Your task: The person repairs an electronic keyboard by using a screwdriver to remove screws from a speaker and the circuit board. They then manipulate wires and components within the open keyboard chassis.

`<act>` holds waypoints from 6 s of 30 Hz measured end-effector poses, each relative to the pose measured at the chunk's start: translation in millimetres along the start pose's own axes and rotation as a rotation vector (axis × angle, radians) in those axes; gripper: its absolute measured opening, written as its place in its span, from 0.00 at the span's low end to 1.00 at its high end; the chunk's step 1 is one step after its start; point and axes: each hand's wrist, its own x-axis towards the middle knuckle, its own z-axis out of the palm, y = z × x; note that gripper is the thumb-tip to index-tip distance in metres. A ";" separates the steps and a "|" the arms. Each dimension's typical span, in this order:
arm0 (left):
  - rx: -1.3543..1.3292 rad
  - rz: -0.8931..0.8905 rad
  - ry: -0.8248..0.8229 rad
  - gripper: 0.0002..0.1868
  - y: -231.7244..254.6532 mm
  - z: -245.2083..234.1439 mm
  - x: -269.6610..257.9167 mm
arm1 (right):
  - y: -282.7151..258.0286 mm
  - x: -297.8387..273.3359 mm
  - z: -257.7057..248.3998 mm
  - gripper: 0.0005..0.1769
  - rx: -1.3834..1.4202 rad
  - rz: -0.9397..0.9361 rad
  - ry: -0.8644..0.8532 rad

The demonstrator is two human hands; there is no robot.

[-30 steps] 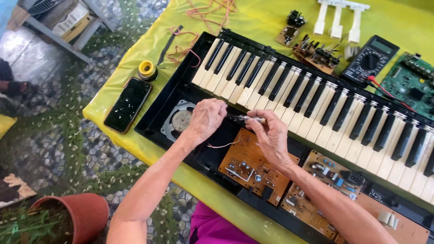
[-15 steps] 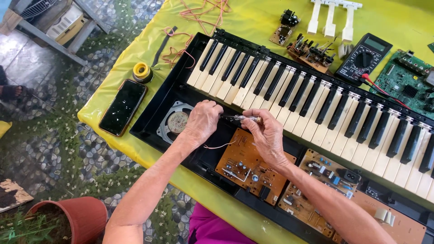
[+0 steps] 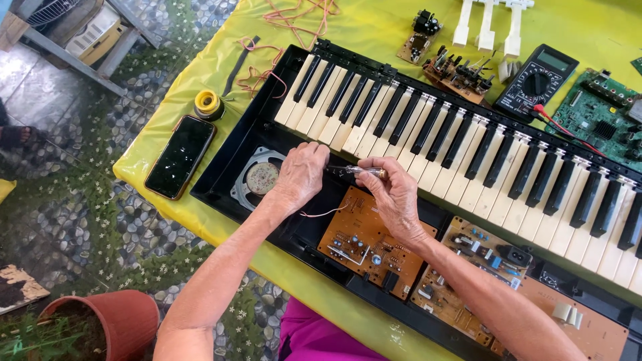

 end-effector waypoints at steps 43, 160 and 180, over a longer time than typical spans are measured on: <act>-1.621 -0.235 0.637 0.19 31.7 -109.9 -82.8 | -85.8 48.4 72.5 0.01 -0.507 -0.635 -0.610; 0.040 -0.531 0.796 0.16 -42.2 -49.5 -177.0 | 40.0 58.1 224.0 0.10 -0.776 -0.927 -0.732; 0.234 -0.433 0.660 0.11 -34.4 -94.2 -155.7 | -51.4 49.1 169.9 0.18 -0.289 -0.525 -0.834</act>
